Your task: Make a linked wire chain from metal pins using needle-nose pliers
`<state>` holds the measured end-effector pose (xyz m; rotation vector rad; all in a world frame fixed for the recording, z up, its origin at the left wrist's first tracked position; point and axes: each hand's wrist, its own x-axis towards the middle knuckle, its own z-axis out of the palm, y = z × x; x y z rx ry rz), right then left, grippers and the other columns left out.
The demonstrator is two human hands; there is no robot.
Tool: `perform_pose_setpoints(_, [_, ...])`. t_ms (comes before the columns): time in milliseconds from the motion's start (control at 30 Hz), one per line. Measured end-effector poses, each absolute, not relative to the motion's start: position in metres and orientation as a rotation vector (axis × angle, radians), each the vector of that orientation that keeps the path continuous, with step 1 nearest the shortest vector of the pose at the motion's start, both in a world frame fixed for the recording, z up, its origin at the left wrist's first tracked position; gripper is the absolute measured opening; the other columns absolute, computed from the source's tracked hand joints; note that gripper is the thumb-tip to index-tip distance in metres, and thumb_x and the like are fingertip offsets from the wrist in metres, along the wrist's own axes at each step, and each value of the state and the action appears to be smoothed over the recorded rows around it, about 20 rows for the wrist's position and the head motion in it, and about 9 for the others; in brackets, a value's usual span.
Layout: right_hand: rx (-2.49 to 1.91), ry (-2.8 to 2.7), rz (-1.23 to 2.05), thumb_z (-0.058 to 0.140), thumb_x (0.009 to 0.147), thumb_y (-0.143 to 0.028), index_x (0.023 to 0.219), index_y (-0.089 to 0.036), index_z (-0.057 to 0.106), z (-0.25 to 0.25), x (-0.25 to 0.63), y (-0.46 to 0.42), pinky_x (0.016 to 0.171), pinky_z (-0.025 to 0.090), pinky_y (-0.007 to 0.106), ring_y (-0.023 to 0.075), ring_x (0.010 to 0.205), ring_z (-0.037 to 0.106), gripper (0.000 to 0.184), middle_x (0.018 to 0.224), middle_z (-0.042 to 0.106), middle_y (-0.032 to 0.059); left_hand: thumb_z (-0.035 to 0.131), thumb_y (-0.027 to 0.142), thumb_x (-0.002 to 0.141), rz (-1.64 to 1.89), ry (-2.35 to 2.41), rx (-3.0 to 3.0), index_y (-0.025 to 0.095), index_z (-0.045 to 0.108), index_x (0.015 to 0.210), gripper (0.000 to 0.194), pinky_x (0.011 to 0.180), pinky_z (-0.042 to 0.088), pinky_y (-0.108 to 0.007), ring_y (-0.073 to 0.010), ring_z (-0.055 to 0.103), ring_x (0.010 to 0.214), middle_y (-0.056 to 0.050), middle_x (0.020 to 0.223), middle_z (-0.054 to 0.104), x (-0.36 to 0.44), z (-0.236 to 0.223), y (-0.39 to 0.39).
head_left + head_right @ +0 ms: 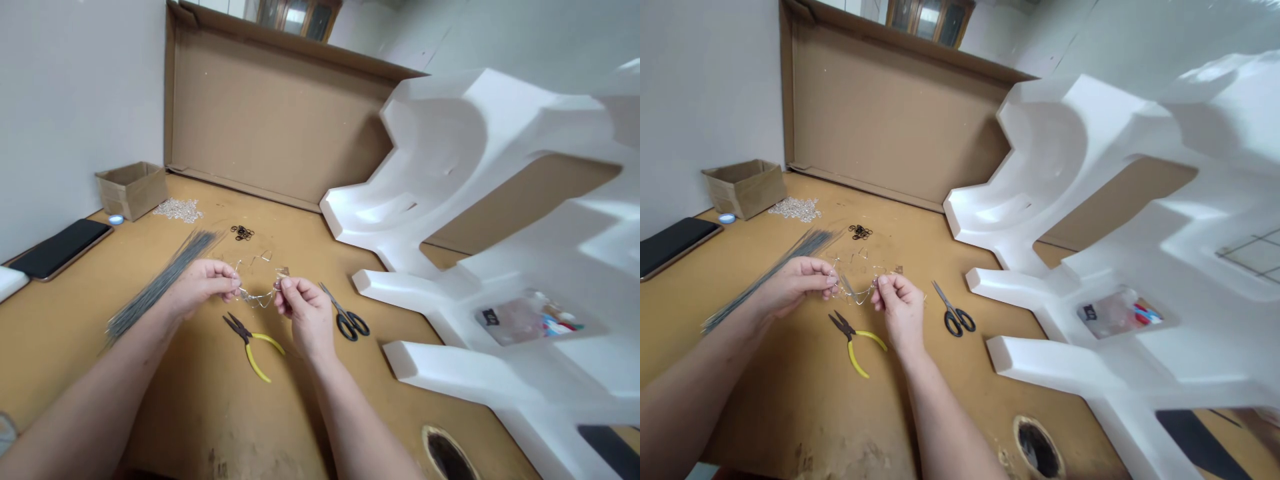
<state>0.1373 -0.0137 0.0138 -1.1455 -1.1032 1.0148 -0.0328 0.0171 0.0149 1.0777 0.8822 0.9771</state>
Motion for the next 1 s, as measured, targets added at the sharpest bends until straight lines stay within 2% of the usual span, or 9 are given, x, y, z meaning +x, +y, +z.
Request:
perform_pose_setpoints(300, [-1.106,-1.040,1.103,0.060,0.067,-0.048,0.061,-0.017,0.060,0.0165,0.1381,-0.0141,0.039,0.024,0.021,0.0070,0.038,0.040,0.032,0.046,0.053,-0.0025,0.071,0.021,0.052,0.987,0.852,1.058,0.013,0.059,0.058,0.016,0.053,0.040,-0.023,-0.0076,0.050,0.046,-0.001,0.053,0.062,-0.0332,0.0123,0.0184])
perform_pose_setpoints(433, [-1.102,-1.022,1.142,0.062,0.065,-0.047,0.060,-0.017,0.059,0.0157,0.1378,-0.0132,0.038,0.022,0.021,0.0066,0.037,0.040,0.031,0.045,0.053,-0.0030,0.072,0.022,0.051,0.991,0.842,1.059,0.012,0.059,0.058,0.018,0.054,0.041,-0.023,-0.0077,0.051,0.047,-0.001,0.053,0.062,-0.0330,0.0111,0.0191])
perform_pose_setpoints(1000, [-1.176,-1.143,0.919,0.060,0.070,-0.041,0.055,-0.018,0.055,0.0088,0.1384,-0.0141,0.043,0.031,0.022,0.0078,0.042,0.040,0.027,0.046,0.051,-0.0037,0.072,0.026,0.055,0.938,0.794,1.065,0.013,0.060,0.061,0.019,0.056,0.042,-0.023,-0.0081,0.052,0.050,-0.002,0.058,0.064,-0.0333,0.0108,0.0176])
